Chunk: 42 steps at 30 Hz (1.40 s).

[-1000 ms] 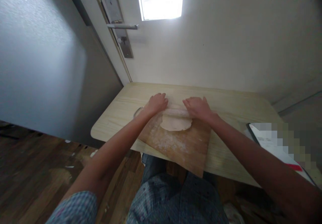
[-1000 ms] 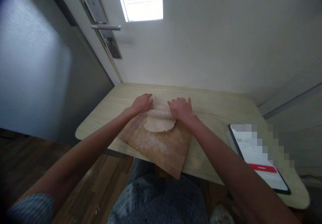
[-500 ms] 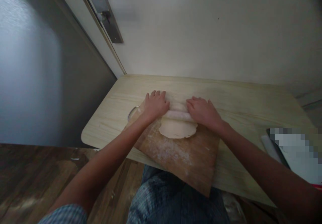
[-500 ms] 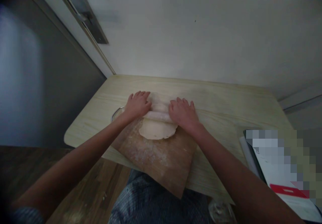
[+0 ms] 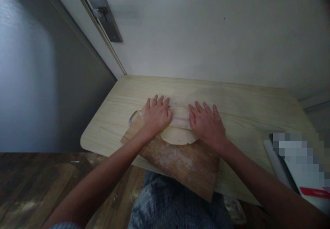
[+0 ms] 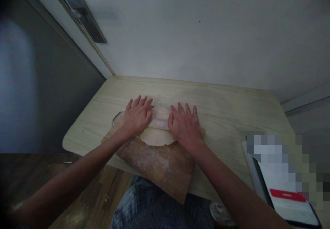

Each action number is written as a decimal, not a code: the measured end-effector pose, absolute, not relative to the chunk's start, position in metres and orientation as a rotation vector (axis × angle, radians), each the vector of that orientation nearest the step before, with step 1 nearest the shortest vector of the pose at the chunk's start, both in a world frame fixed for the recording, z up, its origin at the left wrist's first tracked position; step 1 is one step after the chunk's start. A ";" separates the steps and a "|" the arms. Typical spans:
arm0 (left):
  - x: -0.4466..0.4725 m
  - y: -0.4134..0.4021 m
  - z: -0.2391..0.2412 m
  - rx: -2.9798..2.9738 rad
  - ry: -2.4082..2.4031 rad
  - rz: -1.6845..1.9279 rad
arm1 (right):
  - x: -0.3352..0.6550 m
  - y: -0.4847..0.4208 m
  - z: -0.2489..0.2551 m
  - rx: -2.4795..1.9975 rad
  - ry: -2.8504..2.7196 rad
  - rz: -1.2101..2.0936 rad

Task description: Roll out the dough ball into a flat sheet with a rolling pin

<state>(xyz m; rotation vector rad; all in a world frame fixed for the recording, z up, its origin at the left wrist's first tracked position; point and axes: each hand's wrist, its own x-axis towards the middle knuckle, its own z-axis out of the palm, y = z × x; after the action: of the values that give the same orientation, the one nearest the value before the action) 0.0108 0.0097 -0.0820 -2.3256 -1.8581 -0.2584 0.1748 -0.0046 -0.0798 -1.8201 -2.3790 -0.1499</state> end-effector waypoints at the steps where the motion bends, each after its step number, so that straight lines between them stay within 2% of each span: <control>1: 0.011 0.008 -0.082 -2.329 -1.853 -0.267 | 0.174 -0.006 -0.080 -1.814 -2.373 -0.162; 16: 0.009 -0.015 -0.088 -2.354 -1.809 -0.357 | 0.172 -0.022 -0.087 -1.716 -2.338 -0.241; 42: 0.004 -0.060 -0.082 -2.438 -1.794 -0.359 | 0.172 -0.060 -0.090 -1.606 -2.353 -0.173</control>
<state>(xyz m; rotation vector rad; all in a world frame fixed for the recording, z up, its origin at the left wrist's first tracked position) 0.0041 -0.0598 -0.0824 -2.4381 -1.7942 -0.3595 0.1720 -0.0600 -0.0902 -1.6059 -2.3530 -0.1728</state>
